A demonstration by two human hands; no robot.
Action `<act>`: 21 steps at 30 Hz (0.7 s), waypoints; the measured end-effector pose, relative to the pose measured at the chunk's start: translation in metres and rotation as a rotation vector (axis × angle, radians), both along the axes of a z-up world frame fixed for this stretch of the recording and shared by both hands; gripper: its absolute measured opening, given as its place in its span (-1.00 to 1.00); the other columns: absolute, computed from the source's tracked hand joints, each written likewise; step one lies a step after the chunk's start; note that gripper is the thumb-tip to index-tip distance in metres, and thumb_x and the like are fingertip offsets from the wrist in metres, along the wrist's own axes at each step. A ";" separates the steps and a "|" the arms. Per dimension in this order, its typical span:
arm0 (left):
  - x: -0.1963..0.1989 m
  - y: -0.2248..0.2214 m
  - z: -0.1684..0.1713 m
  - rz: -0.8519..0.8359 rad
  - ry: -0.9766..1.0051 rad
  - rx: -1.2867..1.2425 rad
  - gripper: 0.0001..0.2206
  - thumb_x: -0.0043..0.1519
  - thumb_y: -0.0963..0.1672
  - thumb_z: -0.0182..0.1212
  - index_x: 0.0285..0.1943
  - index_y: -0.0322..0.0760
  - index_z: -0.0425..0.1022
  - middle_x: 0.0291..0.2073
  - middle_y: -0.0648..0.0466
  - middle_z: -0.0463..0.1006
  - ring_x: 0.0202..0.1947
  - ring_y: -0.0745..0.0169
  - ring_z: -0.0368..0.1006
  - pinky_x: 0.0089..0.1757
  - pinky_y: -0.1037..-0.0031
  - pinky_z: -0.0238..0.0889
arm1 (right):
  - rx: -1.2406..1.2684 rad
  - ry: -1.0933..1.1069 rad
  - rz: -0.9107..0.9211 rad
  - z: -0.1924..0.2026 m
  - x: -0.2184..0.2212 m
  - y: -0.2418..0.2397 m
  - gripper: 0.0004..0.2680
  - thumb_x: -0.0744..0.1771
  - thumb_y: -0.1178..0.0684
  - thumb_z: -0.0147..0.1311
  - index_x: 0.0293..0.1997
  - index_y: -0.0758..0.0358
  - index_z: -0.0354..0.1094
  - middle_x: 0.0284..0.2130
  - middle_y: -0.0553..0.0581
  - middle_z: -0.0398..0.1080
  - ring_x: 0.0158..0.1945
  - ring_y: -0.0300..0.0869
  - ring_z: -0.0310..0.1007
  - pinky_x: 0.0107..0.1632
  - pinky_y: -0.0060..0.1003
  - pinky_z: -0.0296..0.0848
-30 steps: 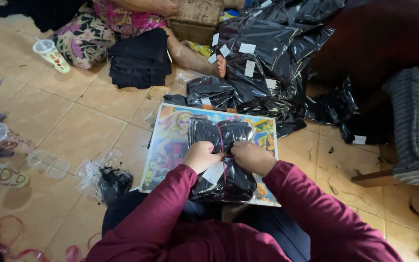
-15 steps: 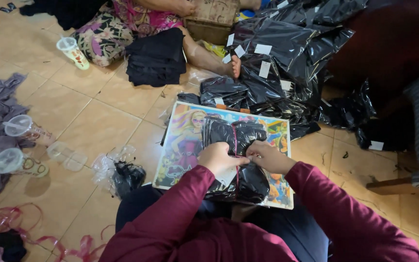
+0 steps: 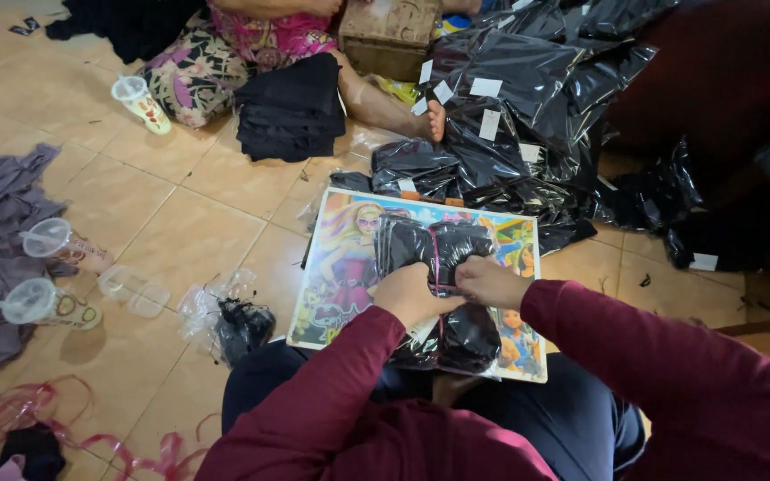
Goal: The person ties pink ribbons around stacks of black clothing items wrapped in clear plastic. They wrap the ribbon around each bundle, pull it tight, and tie a knot to secure the package.
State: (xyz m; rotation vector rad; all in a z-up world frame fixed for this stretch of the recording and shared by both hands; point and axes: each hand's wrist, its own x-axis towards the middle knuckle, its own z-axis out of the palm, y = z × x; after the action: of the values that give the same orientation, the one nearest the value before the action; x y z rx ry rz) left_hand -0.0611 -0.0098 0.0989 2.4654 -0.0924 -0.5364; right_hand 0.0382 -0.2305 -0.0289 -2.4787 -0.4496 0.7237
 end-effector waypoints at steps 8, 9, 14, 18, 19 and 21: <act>0.005 -0.007 -0.025 0.031 0.001 0.045 -0.47 0.11 0.22 0.18 -0.07 -0.20 0.44 -0.09 -0.06 0.62 0.05 -0.03 0.54 -0.01 0.22 0.40 | -0.322 -0.245 0.239 0.027 0.002 0.001 -0.93 0.33 -0.11 0.01 -0.19 -0.23 0.41 -0.21 -0.27 0.51 0.13 -0.18 0.40 0.32 0.18 -0.03; 0.005 -0.009 -0.031 0.024 -0.001 0.090 -0.50 0.13 0.21 0.19 -0.05 -0.17 0.41 -0.09 -0.04 0.62 0.04 0.00 0.55 -0.02 0.22 0.41 | -0.297 -0.239 0.219 0.023 0.005 -0.002 -0.94 0.35 -0.10 0.00 -0.20 -0.21 0.40 -0.20 -0.26 0.54 0.16 -0.16 0.38 0.36 0.23 -0.11; 0.001 -0.014 -0.046 0.027 -0.068 0.116 -0.48 0.13 0.19 0.18 -0.02 -0.22 0.36 -0.06 -0.08 0.60 0.06 -0.04 0.55 0.01 0.19 0.40 | -0.310 -0.389 0.235 0.056 -0.029 0.010 -0.90 0.36 -0.19 0.04 -0.16 -0.17 0.40 -0.22 -0.25 0.48 0.13 -0.22 0.34 0.34 0.28 -0.13; 0.004 -0.015 -0.052 0.034 -0.109 0.115 -0.46 0.10 0.20 0.19 -0.03 -0.23 0.36 -0.07 -0.11 0.60 0.06 -0.05 0.54 0.02 0.18 0.41 | -0.292 -0.580 0.288 0.031 -0.036 0.001 -0.82 0.37 -0.27 -0.04 -0.13 -0.14 0.37 -0.22 -0.17 0.44 0.04 -0.22 0.42 0.15 0.03 0.23; 0.006 -0.016 -0.055 0.033 -0.116 0.114 -0.46 0.10 0.20 0.19 -0.03 -0.23 0.36 -0.07 -0.11 0.60 0.06 -0.05 0.54 0.02 0.18 0.41 | -0.293 -0.586 0.285 0.030 -0.039 0.002 -0.82 0.37 -0.27 -0.04 -0.13 -0.14 0.37 -0.22 -0.17 0.44 0.04 -0.22 0.42 0.15 0.03 0.23; 0.008 -0.016 -0.060 0.058 -0.114 0.108 -0.43 0.09 0.25 0.12 -0.05 -0.22 0.38 -0.10 -0.10 0.62 0.04 -0.04 0.55 0.02 0.19 0.41 | -0.178 -0.554 0.196 0.027 -0.043 0.003 -0.76 0.37 -0.30 -0.07 -0.19 -0.05 0.42 -0.27 -0.02 0.47 -0.07 -0.07 0.51 -0.01 -0.04 0.45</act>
State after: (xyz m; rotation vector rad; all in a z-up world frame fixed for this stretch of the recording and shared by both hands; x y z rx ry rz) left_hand -0.0531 -0.0262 0.0387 2.5949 -0.0378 -0.3850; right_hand -0.0052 -0.2277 -0.0021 -2.8187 -0.8685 0.1313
